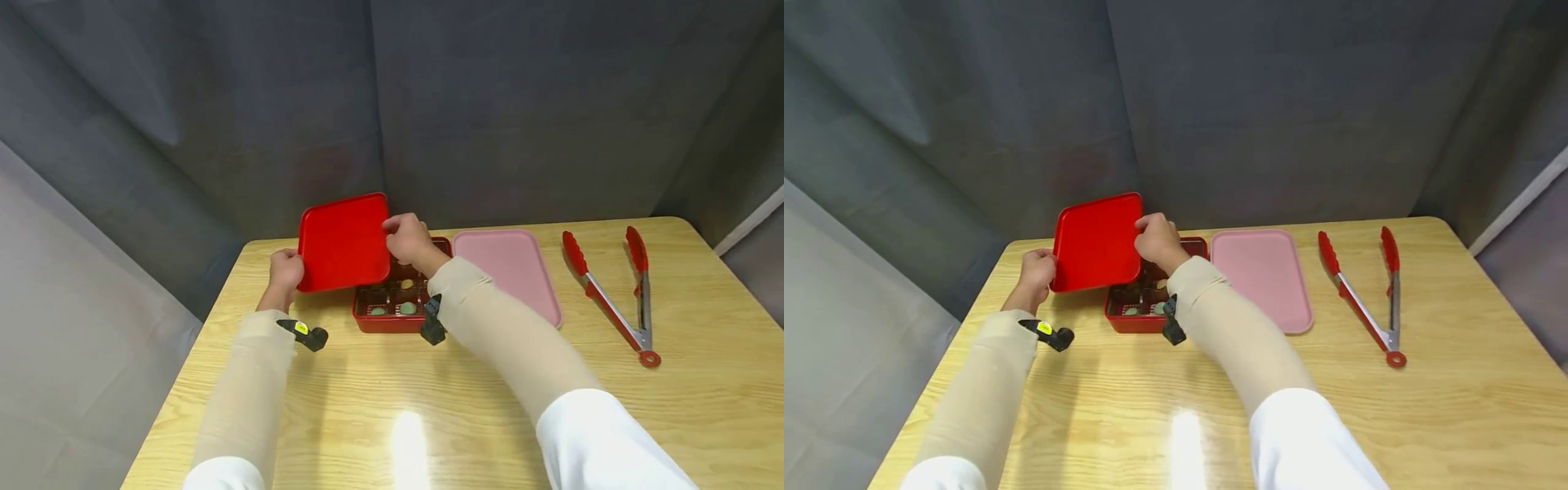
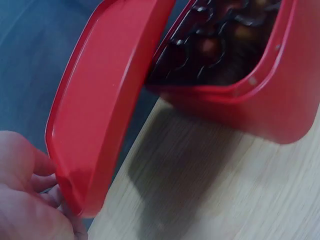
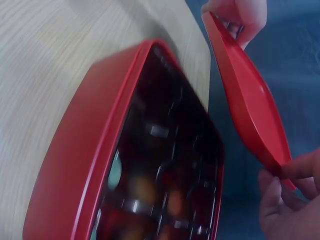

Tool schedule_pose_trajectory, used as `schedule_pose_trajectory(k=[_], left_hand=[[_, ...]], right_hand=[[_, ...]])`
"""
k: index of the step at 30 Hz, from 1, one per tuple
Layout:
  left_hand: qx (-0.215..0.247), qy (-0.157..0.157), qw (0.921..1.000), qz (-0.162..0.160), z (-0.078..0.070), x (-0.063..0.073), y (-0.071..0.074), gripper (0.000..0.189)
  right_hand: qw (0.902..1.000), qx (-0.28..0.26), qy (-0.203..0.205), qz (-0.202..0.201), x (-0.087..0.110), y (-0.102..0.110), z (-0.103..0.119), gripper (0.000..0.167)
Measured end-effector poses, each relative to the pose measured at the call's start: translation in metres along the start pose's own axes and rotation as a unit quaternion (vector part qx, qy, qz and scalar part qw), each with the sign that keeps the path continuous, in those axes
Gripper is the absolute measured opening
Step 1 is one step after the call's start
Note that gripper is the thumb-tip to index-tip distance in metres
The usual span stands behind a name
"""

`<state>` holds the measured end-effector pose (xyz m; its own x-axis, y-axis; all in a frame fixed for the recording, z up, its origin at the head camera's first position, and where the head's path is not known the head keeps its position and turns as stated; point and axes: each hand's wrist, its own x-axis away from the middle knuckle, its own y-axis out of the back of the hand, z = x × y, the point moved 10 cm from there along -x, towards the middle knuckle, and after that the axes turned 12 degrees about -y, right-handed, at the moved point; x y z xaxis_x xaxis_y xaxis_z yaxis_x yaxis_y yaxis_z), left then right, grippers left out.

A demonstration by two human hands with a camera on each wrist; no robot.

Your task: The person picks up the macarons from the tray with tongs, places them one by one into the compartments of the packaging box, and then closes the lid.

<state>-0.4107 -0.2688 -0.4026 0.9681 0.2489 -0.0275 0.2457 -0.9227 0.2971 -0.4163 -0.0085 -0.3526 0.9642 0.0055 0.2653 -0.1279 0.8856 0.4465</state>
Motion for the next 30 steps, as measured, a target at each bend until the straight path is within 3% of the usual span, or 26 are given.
schedule_pose_trajectory(k=[7,14,18,24,30], left_hand=[[-0.017,-0.051,0.9975,0.046,-0.018,0.001,-0.028,0.033],[-0.048,-0.12,0.9869,0.097,-0.044,0.006,-0.052,0.03],[-0.051,-0.139,0.9821,0.116,-0.054,0.014,-0.06,0.027],[-0.045,-0.17,0.9775,0.117,-0.064,0.023,-0.065,0.019],[-0.03,-0.205,0.9707,0.121,-0.077,0.031,-0.071,0.018]], right_hand=[[0.9992,0.025,0.014,-0.03,-0.001,0.037,-0.021,0.036],[0.9986,0.014,0.036,-0.037,0.002,0.069,-0.044,0.035],[0.9952,0.04,0.065,-0.061,0.007,0.083,-0.051,0.035],[0.9851,0.055,0.12,-0.111,0.016,0.1,-0.048,0.033],[0.9686,0.053,0.169,-0.174,0.027,0.115,-0.043,0.032]])
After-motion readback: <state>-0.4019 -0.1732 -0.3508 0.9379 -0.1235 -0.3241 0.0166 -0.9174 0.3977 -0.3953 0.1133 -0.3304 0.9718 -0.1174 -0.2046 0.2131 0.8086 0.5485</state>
